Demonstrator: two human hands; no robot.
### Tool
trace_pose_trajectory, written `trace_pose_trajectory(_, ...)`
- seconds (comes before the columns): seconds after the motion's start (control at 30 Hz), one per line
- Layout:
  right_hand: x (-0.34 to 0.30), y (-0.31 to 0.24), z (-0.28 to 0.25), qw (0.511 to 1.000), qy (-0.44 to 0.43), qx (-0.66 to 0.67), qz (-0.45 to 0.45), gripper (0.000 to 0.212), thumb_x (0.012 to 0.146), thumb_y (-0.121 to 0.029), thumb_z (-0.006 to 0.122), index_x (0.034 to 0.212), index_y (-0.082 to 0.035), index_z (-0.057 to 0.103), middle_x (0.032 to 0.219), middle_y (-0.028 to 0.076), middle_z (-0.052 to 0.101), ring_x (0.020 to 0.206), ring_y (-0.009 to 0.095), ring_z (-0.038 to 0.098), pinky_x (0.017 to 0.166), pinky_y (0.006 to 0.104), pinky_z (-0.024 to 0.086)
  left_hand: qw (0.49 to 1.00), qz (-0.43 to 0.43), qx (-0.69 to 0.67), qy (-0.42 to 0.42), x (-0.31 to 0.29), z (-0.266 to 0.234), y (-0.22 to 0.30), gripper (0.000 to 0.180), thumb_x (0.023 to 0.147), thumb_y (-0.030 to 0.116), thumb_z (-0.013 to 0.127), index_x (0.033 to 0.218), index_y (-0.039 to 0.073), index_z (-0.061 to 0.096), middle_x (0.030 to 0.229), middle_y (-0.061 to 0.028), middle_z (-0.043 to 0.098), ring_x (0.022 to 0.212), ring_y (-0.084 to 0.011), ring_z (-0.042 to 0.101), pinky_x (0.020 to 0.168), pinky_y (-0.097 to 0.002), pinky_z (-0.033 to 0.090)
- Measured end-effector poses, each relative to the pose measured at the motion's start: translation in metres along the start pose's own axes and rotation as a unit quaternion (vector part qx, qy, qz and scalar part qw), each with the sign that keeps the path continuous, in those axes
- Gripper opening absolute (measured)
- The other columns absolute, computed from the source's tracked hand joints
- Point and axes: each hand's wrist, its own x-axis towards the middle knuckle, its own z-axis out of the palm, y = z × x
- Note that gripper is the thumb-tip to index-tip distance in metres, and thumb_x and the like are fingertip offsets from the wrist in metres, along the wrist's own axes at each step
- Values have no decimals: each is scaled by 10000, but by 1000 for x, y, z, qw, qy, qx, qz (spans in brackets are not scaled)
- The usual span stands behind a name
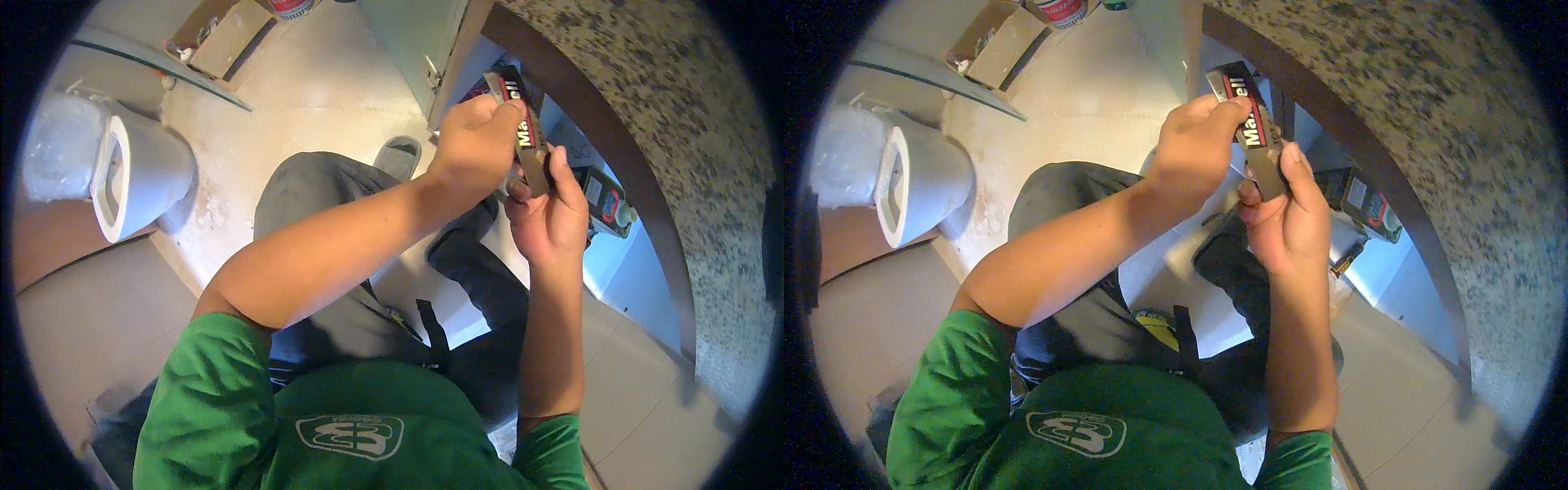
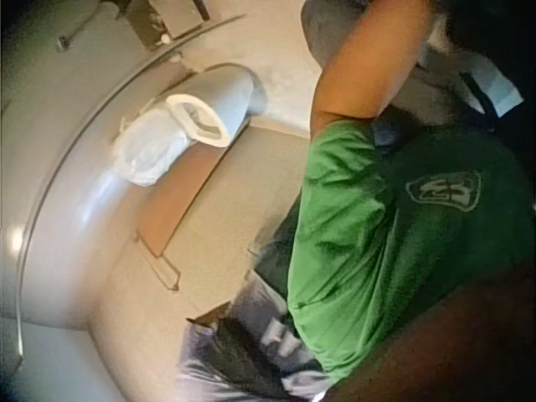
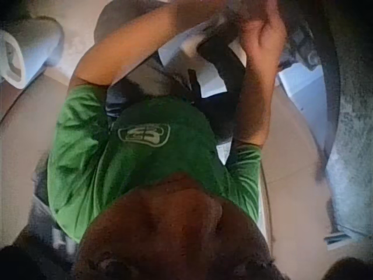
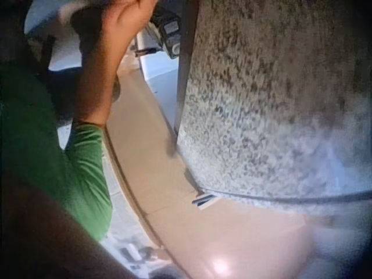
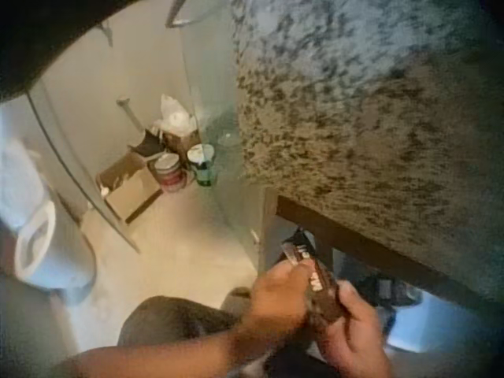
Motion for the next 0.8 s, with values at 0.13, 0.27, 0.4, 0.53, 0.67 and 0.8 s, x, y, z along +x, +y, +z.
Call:
trace_pose_trajectory(0.13,7,-4,10,1000,4,4,5,263,1014,-305,596,1129,-69,587,869,78,660,464,99,474,386,232,355,985,78,155,-21,12,-8,-7,142,929,98,575,829,7,617,687,-117,601,577,-192,614,506,-313,468)
trace_pose_trajectory(0.27,17,-13,-5,1000,-8,7,15,258,1020,-283,587,1077,-32,605,866,104,677,415,64,409,351,203,301,883,316,343,-56,26,-12,-13,123,902,81,597,819,0,639,687,-135,612,569,-232,638,500,-307,477)
trace_pose_trajectory(0.4,25,-18,-4,1000,-9,6,26,218,1016,-231,581,1037,-17,614,785,112,684,389,70,397,343,210,289,838,355,411,-58,34,-15,-6,81,873,59,626,841,-3,666,683,-145,617,579,-262,648,507,-334,485)
trace_pose_trajectory(0.53,30,-17,5,1000,-10,-17,2,181,1007,-214,584,997,-35,611,697,94,651,374,85,398,341,215,292,776,436,452,-56,40,-20,-8,63,830,30,642,860,-19,668,680,-157,612,601,-288,645,509,-371,477)
trace_pose_trajectory(0.67,30,-16,9,999,9,-40,-22,153,996,-200,591,972,-49,602,655,74,622,370,95,401,346,220,301,774,452,440,-61,40,-21,-6,60,835,25,628,828,-30,650,681,-172,607,610,-299,635,507,-395,459)
trace_pose_trajectory(0.8,28,-13,8,999,2,-36,-15,147,994,-202,592,987,-55,598,656,59,615,367,103,395,352,225,310,795,428,423,-78,38,-21,-6,77,857,27,606,808,-26,634,696,-177,611,621,-302,636,530,-398,472)
